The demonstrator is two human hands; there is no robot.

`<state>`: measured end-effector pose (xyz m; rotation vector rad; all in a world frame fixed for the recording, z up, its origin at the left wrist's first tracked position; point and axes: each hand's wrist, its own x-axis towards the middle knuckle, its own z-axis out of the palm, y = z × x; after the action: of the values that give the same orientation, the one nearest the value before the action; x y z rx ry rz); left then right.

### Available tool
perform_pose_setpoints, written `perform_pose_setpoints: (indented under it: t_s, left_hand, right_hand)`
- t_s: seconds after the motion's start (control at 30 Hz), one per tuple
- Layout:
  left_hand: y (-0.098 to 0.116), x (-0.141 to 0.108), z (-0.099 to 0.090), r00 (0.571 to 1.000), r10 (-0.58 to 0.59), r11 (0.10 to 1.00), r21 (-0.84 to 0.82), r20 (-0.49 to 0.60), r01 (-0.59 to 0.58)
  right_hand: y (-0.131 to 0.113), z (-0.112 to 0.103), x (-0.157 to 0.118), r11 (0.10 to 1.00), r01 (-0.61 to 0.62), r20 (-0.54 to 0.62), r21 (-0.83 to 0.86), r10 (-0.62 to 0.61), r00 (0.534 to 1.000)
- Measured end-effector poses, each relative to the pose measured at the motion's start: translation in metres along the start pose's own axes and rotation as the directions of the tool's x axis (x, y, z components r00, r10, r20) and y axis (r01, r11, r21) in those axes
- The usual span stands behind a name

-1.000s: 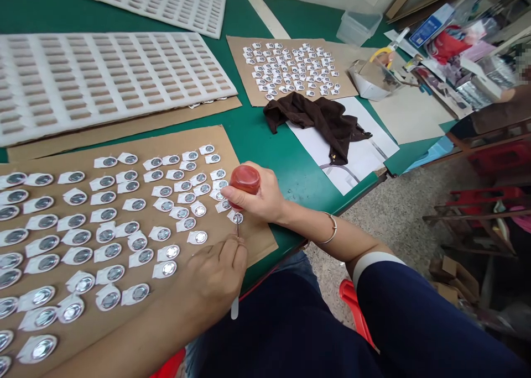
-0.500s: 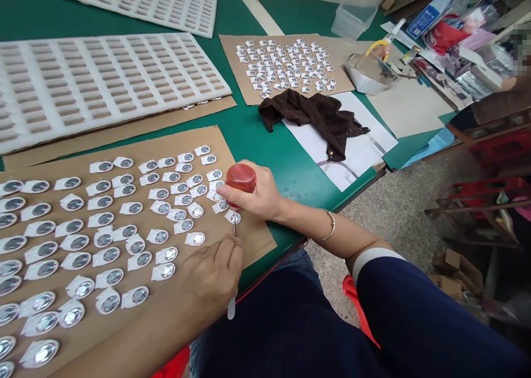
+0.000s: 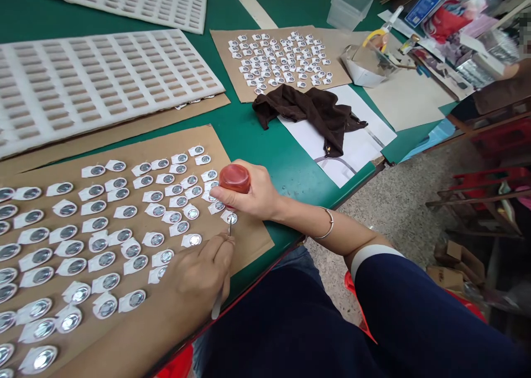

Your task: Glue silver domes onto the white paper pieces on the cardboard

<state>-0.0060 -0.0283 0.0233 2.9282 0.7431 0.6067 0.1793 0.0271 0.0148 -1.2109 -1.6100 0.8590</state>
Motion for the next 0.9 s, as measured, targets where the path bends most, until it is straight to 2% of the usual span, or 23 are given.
perform_pose_setpoints:
  t_s: [0.1,0.33,0.63,0.77,0.9]
  left_hand:
    - [-0.004,0.004,-0.004,1.000,-0.016,0.995,-0.102,-0.024,0.014]
    - [-0.013,0.008,-0.013,0.996,-0.084,0.954,-0.290,0.003,0.082]
    - [-0.024,0.008,-0.018,0.968,-0.171,0.857,-0.457,0.182,0.237]
    - [-0.028,0.007,-0.020,0.920,-0.267,0.802,-0.464,0.285,0.377]
    - [-0.032,0.015,-0.026,0.823,-0.377,0.711,-0.437,0.425,0.551]
  right_hand:
    - [0.000,-0.001,0.000,1.000,0.023,-0.001,-0.003,-0.023,1.000]
    - [0.001,-0.002,-0.002,0.999,0.054,0.003,0.000,-0.054,0.999]
    - [0.001,-0.002,-0.004,0.994,0.106,0.007,-0.032,-0.105,0.994]
    - [0.001,-0.001,-0.004,0.993,0.114,0.019,-0.042,-0.113,0.993]
    - [0.001,-0.001,-0.003,0.994,0.111,0.016,-0.024,-0.110,0.994]
